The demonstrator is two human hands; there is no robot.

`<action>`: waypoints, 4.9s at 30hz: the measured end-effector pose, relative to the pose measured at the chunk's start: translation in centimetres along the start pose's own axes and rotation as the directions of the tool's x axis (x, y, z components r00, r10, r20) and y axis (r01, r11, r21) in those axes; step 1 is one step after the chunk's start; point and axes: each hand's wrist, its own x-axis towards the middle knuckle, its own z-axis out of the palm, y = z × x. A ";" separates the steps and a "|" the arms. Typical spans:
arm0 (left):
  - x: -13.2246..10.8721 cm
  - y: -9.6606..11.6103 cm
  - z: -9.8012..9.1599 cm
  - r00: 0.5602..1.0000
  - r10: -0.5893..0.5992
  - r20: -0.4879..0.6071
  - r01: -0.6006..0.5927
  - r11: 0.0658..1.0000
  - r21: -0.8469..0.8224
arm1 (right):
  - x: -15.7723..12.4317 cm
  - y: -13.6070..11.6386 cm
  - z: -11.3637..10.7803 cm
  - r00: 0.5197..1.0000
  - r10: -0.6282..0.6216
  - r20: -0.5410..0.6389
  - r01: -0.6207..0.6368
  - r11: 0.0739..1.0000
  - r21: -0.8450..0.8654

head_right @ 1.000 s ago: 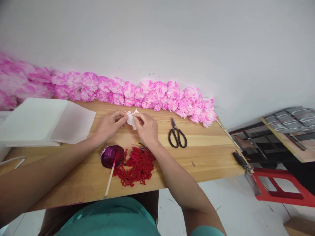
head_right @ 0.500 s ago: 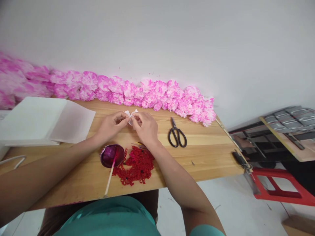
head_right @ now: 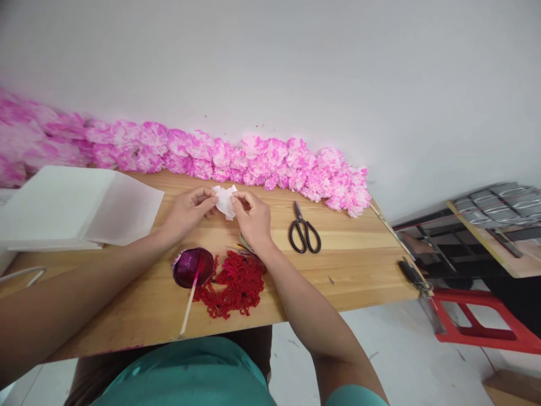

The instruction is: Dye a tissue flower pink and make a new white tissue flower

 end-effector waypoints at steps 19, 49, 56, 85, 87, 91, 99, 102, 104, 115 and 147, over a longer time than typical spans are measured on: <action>0.0 -0.1 -0.7 1.000 0.002 -0.026 -0.001 1.000 0.030 | 0.5 0.3 -0.1 0.999 0.035 -0.016 -0.033 0.992 0.118; -0.2 0.7 -0.5 0.994 -0.002 0.107 0.000 1.000 0.017 | 0.4 -0.1 -0.7 0.999 -0.010 0.031 0.007 0.994 0.108; -0.3 0.9 -0.6 0.996 0.044 0.081 -0.051 0.995 0.081 | 0.2 -0.4 -0.5 1.000 -0.004 0.026 0.002 0.998 0.070; -0.2 0.3 -0.1 0.996 -0.027 0.090 0.023 0.999 0.047 | -0.1 -0.6 -0.6 0.989 -0.113 0.093 0.119 0.991 -0.064; -0.1 0.2 -0.3 0.995 -0.040 0.089 0.037 0.999 0.035 | 0.0 -0.5 -0.7 0.992 -0.094 0.083 0.098 0.994 -0.054; 0.1 0.2 -0.8 0.993 -0.043 0.113 0.049 0.998 -0.046 | 0.3 -0.1 -1.0 0.998 -0.041 0.052 0.039 0.998 0.047; -0.1 0.1 -0.5 0.999 0.008 0.045 -0.013 0.993 0.120 | 0.1 -0.1 -0.3 0.993 -0.017 0.115 -0.001 0.988 0.157; -0.1 -0.1 -0.4 0.999 -0.011 0.036 0.004 0.981 0.196 | 0.2 -0.1 -0.4 0.993 -0.017 0.119 -0.003 0.985 0.171; 0.0 -0.1 -0.5 0.998 -0.040 0.047 0.033 0.988 0.150 | 0.4 0.0 -0.7 0.995 0.001 0.099 -0.017 0.987 0.159; -0.1 0.5 -0.7 0.994 -0.049 0.097 0.058 0.994 -0.095 | 0.2 -0.2 -0.4 0.988 -0.013 0.155 -0.006 0.992 0.123; -0.5 0.2 -0.8 0.991 0.039 0.127 -0.074 0.957 0.280 | 0.6 -0.2 -1.0 0.984 0.043 0.170 -0.067 0.988 0.138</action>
